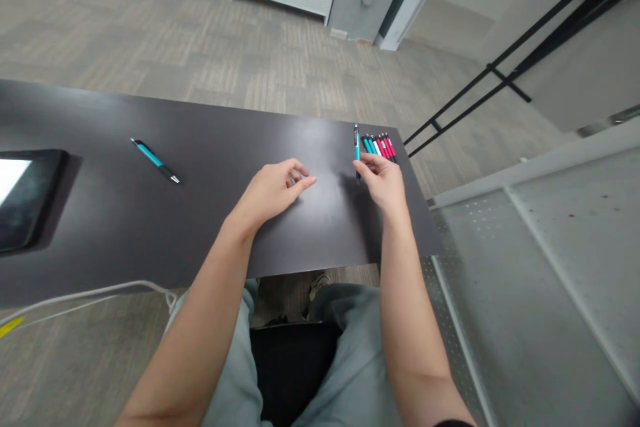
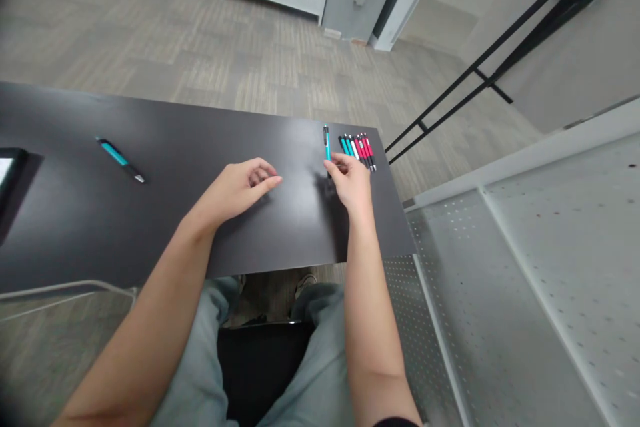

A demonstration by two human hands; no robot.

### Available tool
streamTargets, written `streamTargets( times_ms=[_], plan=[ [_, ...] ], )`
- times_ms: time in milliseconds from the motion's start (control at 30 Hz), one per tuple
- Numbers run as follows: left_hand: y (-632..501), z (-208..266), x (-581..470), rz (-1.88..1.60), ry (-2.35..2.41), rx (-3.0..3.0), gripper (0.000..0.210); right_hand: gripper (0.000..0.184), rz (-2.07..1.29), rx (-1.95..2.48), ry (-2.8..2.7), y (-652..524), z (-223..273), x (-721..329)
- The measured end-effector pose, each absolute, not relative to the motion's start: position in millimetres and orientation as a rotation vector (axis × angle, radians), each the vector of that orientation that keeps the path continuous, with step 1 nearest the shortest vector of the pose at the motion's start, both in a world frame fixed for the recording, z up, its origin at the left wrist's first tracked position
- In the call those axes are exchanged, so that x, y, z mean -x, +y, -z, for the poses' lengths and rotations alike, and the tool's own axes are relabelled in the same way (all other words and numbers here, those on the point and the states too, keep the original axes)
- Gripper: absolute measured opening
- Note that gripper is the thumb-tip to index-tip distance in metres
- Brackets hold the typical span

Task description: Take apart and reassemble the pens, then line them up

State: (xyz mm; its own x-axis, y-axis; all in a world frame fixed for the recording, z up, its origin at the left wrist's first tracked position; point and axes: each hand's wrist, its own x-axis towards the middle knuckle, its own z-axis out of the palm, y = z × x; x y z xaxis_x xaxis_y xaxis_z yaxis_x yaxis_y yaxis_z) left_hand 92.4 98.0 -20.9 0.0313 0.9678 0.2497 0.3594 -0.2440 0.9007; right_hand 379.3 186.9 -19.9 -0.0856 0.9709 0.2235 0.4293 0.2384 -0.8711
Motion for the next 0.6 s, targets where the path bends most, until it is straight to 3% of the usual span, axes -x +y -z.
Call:
streamTargets(
  times_ms=[267,600],
  plan=[
    [87.8,-8.1,-85.9,-0.972,1.502,-1.630,0.033,0.003,-0.395,1.886,-1.722,200.5,-11.2,-392.0],
    [87.7,-10.4,-81.6,-0.972,1.540,-1.628,0.030,0.010,-0.208,2.088,-1.774,206.6,-19.0,-376.7]
  ],
)
